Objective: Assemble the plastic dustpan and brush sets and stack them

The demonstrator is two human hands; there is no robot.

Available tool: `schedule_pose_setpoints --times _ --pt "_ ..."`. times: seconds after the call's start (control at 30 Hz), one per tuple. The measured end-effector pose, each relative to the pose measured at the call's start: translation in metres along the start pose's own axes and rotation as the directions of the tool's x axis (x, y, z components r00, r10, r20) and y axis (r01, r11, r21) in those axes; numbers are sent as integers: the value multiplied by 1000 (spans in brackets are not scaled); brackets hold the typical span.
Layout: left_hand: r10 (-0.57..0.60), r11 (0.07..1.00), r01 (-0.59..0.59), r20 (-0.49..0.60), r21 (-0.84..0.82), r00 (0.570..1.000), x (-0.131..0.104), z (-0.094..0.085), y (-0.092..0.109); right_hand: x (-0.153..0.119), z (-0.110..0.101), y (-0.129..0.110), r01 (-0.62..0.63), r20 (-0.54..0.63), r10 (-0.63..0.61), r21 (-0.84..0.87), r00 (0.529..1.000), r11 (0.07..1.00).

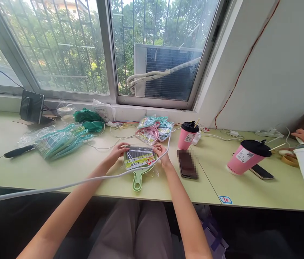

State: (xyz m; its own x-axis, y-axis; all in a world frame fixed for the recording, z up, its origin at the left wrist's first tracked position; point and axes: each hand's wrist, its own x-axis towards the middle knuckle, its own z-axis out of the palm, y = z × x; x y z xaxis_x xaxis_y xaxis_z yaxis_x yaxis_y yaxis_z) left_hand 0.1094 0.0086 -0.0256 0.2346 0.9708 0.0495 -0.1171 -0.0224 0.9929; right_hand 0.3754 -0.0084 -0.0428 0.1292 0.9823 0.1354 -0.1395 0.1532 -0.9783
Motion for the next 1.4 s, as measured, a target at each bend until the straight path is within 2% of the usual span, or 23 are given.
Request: schedule_pose_setpoints --times 0.17,0.33,0.47,0.53,0.63,0.8,0.9,1.03,1.13,1.23,1.33,1.4 --pt "29 999 -29 -28 -19 999 1 1 0 -2 -1 -9 35 25 -33 -97 999 995" --pt "55 998 -55 -24 -26 998 -1 2 1 -6 -5 -16 76 47 -72 -94 996 993" --pt "20 997 -20 0 -79 1000 -2 1 3 -12 -15 -23 175 167 -147 -167 975 970" --pt "0 996 1 8 -90 1000 -1 0 3 -14 -20 -25 190 222 -143 -204 964 961" --pt "-5 997 6 8 -82 1000 1 -3 -2 -14 -21 -22 130 263 -63 -248 963 960" --pt "26 998 -26 8 -56 1000 1 -5 -8 -16 -11 -11 -21 278 104 -286 955 958" --pt "17 1000 -17 90 3 996 -5 -6 1 -20 -11 -14 -53 329 108 -173 938 984" --pt "9 997 -25 224 67 975 -13 -8 12 -26 -20 -27 -158 450 165 -53 878 986" --pt "27 994 -47 198 97 980 -9 -11 10 -28 -25 -33 -226 527 233 -78 818 971" --pt "-33 994 16 159 107 987 -2 -13 4 -27 -26 -31 -233 566 258 -118 783 965" --pt "-106 984 72 206 164 973 -2 -13 2 -24 -25 -26 -218 530 228 -81 817 973" --pt "-164 968 96 298 231 940 -7 -12 5 -20 -24 -23 -217 416 208 -24 885 976"
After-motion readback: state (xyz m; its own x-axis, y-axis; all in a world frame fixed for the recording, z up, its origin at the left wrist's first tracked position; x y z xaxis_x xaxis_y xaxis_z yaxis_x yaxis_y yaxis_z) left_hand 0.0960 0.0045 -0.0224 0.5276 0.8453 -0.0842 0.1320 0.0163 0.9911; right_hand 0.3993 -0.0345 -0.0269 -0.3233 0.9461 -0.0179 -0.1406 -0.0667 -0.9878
